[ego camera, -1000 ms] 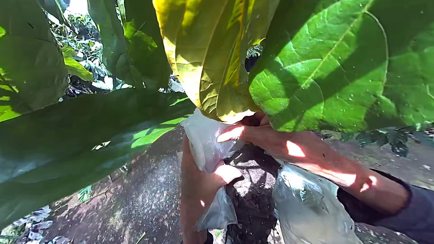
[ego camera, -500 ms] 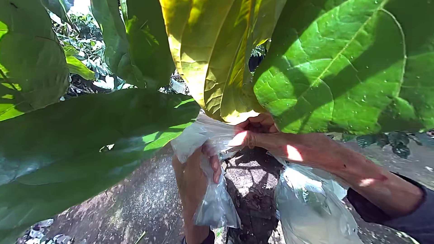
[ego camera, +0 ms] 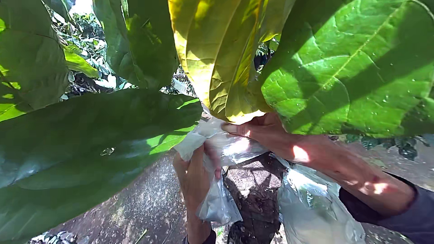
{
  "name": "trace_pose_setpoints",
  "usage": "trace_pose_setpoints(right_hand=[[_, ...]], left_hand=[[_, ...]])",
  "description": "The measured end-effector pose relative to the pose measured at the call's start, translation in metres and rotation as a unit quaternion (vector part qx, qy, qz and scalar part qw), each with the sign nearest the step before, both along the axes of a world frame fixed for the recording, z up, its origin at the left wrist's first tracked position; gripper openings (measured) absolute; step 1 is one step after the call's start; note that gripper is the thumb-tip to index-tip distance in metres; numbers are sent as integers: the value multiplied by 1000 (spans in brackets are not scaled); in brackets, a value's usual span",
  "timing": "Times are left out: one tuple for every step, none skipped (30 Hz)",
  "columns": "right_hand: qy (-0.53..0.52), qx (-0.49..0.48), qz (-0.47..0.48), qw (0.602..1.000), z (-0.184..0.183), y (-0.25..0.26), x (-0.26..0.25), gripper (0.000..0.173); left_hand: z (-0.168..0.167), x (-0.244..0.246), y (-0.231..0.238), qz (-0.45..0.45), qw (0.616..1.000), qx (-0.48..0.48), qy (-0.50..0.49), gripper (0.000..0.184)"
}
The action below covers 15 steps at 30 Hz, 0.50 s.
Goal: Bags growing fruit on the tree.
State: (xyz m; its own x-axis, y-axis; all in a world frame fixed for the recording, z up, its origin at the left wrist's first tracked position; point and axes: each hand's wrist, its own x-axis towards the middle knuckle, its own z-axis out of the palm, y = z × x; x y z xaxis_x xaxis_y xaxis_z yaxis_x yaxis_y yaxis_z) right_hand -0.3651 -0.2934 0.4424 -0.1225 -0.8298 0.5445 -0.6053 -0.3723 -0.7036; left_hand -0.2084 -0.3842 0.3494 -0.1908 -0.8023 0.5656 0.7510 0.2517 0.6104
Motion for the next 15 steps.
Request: trace_pose_setpoints(right_hand=[[-2,-7,-1,1000,0,-2,0,12],[-2,-10,-3,1000,1,-2,0,10],[-1,-15,-13,1000,1,-2,0,8],[2,-21,-26,999,-1,-4,-2,6],[8,-25,-38,999,-2,-5,-4,5],[24,-32,-44,998,-1,-5,-6,6],[44,-41,-46,997,2,-3,-8,8],[65,-47,-55,995,9,2,-8,9],[86,-48,-73,992,21,10,-5,9],[91,-34,-97,990,35,18,0,10],[90,-16,-124,988,42,22,-5,10],[93,-7,-138,986,36,20,-29,7],[112,-30,-116,986,10,8,-88,3],[182,-155,10,971,-44,-21,-196,8],[276,-285,182,900,-98,-65,-327,21]], left_hand=[[2,1,0,-1,1000,5,8,25],[5,4,-1,15,1000,12,11,26],[6,6,-3,45,999,15,4,26],[7,10,-5,83,996,5,-14,26],[8,14,-6,117,993,-4,-33,26],[8,16,-7,135,990,-9,-38,25],[8,19,-10,137,990,-16,-33,24],[5,24,-15,124,992,-26,-19,25],[1,31,-23,109,993,-40,-4,24],[-5,41,-33,100,993,-54,10,22],[-11,53,-43,111,991,-69,11,21],[-15,65,-53,140,986,-85,6,23],[-20,77,-65,172,979,-107,-2,24],[-24,89,-78,209,970,-123,-16,23],[-30,98,-94,238,964,-120,-15,20]])
